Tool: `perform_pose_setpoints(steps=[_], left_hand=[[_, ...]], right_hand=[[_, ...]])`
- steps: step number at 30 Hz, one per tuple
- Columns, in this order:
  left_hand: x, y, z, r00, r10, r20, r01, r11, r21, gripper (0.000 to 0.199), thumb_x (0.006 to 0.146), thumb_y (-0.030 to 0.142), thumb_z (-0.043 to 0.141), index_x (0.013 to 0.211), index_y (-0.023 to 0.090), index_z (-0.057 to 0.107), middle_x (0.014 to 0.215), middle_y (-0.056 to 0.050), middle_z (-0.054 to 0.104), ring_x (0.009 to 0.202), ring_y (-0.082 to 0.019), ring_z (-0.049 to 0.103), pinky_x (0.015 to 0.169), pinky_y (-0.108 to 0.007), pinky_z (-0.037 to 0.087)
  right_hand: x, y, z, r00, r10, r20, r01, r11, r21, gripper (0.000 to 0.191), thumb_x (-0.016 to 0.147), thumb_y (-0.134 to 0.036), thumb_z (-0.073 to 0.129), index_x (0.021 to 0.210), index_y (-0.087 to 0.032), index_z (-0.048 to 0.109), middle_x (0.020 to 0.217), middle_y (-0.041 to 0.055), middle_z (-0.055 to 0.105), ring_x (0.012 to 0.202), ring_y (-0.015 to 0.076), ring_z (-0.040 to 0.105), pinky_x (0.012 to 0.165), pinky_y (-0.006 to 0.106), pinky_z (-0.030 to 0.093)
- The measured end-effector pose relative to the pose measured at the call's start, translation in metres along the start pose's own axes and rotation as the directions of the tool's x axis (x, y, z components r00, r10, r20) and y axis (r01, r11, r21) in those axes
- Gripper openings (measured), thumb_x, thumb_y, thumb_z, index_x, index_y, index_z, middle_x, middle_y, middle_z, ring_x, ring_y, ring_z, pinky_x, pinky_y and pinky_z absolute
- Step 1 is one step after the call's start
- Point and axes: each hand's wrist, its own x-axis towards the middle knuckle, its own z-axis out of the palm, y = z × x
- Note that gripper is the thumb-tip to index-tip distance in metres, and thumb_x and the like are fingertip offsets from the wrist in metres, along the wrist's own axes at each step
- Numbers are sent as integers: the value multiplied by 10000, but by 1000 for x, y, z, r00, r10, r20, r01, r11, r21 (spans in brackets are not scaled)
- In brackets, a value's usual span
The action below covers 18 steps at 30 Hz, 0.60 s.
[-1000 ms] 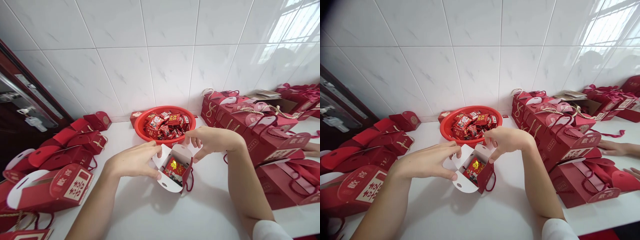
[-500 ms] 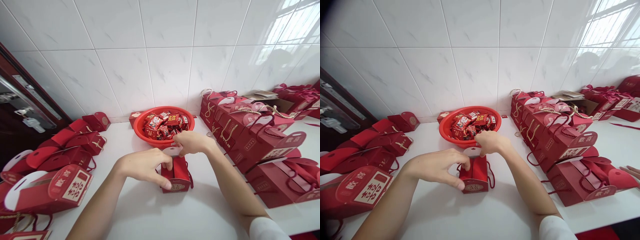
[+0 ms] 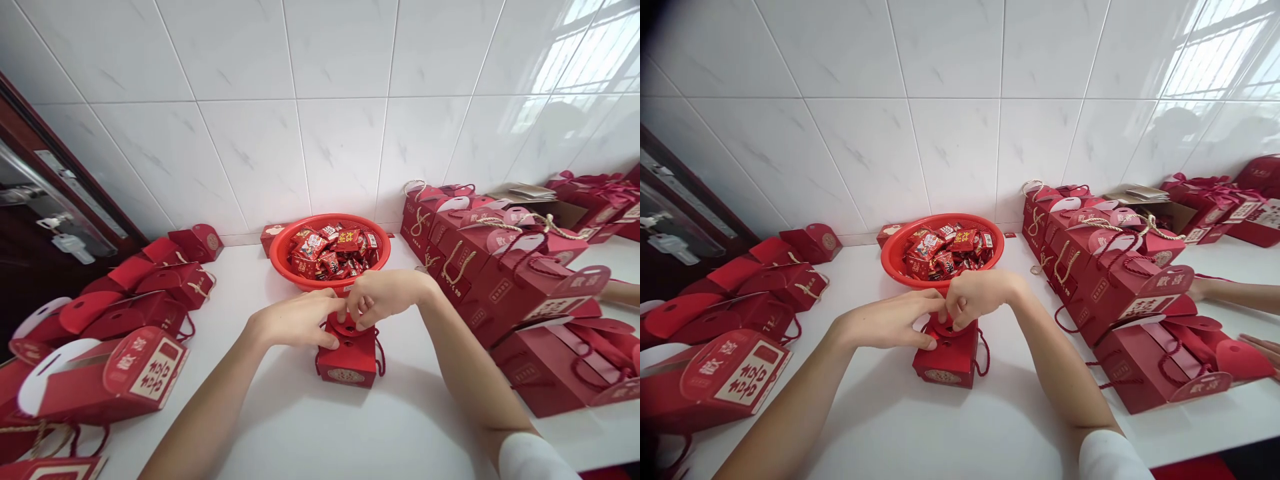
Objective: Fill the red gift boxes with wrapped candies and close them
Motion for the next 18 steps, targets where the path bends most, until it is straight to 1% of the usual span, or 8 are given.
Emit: perform_pose_setpoints(steps=[2, 4, 5, 7, 9, 11, 14, 18], left_hand=[[5, -5, -1, 997, 35, 68, -30, 997, -72, 282, 765, 394, 669, 989, 225, 647, 1087, -53, 624, 962, -241, 598, 697, -285, 434], [10, -10, -3, 993, 32, 117, -15, 990, -143, 270, 741, 400, 698, 935, 223, 632, 1012, -36, 638, 905, -229, 603, 665, -277, 425], [12, -12, -3, 990, 27, 135, -4, 985, -172, 277, 732, 402, 709, 926, 223, 623, 952, -24, 643, 853, -217, 605, 638, -271, 417], [15, -14, -5, 986, 24, 168, 13, 976, -216, 289, 717, 397, 725, 917, 226, 606, 857, 0, 640, 760, -195, 602, 589, -259, 399], [17, -16, -5, 983, 25, 180, 19, 970, -241, 293, 707, 389, 733, 907, 230, 591, 817, 13, 638, 719, -184, 603, 563, -250, 392], [17, -17, -4, 984, 30, 176, 16, 966, -257, 294, 699, 385, 738, 894, 233, 580, 793, 18, 641, 703, -183, 609, 547, -245, 392], [18, -19, -3, 985, 30, 169, 15, 965, -260, 299, 697, 397, 742, 886, 236, 575, 720, 21, 629, 670, -186, 606, 537, -247, 398], [16, -19, -2, 981, -2, 196, 58, 957, -283, 303, 696, 401, 727, 898, 236, 572, 620, 35, 610, 609, -182, 599, 524, -247, 399]], right_hand=[[-4, 6, -2, 998, 12, -61, -11, 1000, 8, 100, 826, -216, 682, 812, -142, 749, 726, 17, 709, 673, 127, 614, 613, 224, 410], [-8, 17, -3, 996, 15, -92, -10, 999, 45, 140, 838, -229, 659, 776, -133, 740, 742, 33, 726, 670, 126, 618, 617, 222, 424], [-9, 24, -1, 997, 4, -80, 2, 997, 83, 165, 843, -252, 659, 772, -129, 743, 750, 39, 733, 676, 127, 622, 627, 222, 435], [-10, 40, 4, 999, -35, -6, 35, 979, 201, 257, 844, -357, 686, 786, -118, 763, 759, 50, 745, 714, 136, 641, 673, 225, 465], [-11, 54, 12, 994, -69, 82, 38, 945, 326, 387, 808, -490, 726, 828, -107, 782, 787, 58, 761, 780, 156, 670, 737, 231, 488], [-11, 65, 22, 987, -83, 140, 17, 909, 416, 478, 774, -562, 746, 895, -101, 794, 860, 62, 781, 860, 175, 694, 807, 236, 501], [-11, 73, 35, 977, -125, 175, 19, 862, 506, 541, 766, -583, 754, 992, -93, 793, 983, 76, 788, 969, 194, 702, 899, 244, 501], [-14, 76, 45, 970, -189, 151, 63, 800, 597, 555, 748, -564, 784, 1029, -86, 788, 1039, 96, 781, 1005, 203, 704, 943, 259, 499]])
